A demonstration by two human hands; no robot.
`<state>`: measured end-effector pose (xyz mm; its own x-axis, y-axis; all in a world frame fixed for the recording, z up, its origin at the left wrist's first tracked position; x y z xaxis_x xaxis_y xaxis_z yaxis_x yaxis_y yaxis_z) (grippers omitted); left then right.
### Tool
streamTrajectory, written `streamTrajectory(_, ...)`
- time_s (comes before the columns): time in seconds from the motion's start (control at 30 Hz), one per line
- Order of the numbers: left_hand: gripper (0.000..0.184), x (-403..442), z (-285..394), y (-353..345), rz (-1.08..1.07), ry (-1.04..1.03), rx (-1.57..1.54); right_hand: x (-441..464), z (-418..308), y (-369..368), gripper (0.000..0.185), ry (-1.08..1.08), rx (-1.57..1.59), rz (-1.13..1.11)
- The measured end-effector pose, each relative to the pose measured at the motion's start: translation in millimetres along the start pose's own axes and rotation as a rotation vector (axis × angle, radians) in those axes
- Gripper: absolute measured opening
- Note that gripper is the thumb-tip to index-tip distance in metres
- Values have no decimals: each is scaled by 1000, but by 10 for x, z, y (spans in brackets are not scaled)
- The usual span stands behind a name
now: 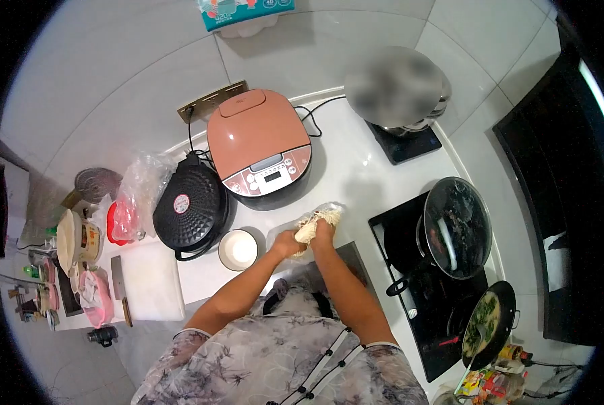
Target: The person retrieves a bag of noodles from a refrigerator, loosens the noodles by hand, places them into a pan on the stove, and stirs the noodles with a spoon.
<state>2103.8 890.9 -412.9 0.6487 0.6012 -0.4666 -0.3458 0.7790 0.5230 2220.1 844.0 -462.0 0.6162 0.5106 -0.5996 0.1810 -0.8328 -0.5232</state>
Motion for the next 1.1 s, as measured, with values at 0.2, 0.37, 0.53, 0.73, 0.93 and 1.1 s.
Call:
streamTrajectory(0.2,34,-84,99,-29,115,-36,187,-54,93,-42,25,-33,155,-67)
streamTrajectory(0.37,29,-138,225,-56,46,0,419,-61,9,2,21,109,-74,228)
streamTrajectory(0.53,31,-146,351,-92,-39,48,461,-55,-182,-41,18,333,-514,304)
streamTrajectory(0.73,31,-150,497,-64,-97,64,406,54,-344,-46,19,479,-914,360)
streamTrajectory(0.93,30,-241,634,-57,-160,48,426,-181,-568,-179,17,705,-1159,264)
streamTrajectory(1.1,27,-293,685,-51,-139,-41,455,-230,-651,-269,20,771,-1337,109)
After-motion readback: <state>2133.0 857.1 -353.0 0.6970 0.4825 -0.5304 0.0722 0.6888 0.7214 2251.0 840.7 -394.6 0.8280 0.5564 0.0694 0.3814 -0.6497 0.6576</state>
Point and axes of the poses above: each hand's wrist, its own x-axis towards the middle knuckle, its own y-axis out of the back of the hand, z = x × y, the point moved 6 cm from there along x, towards the middle knuckle
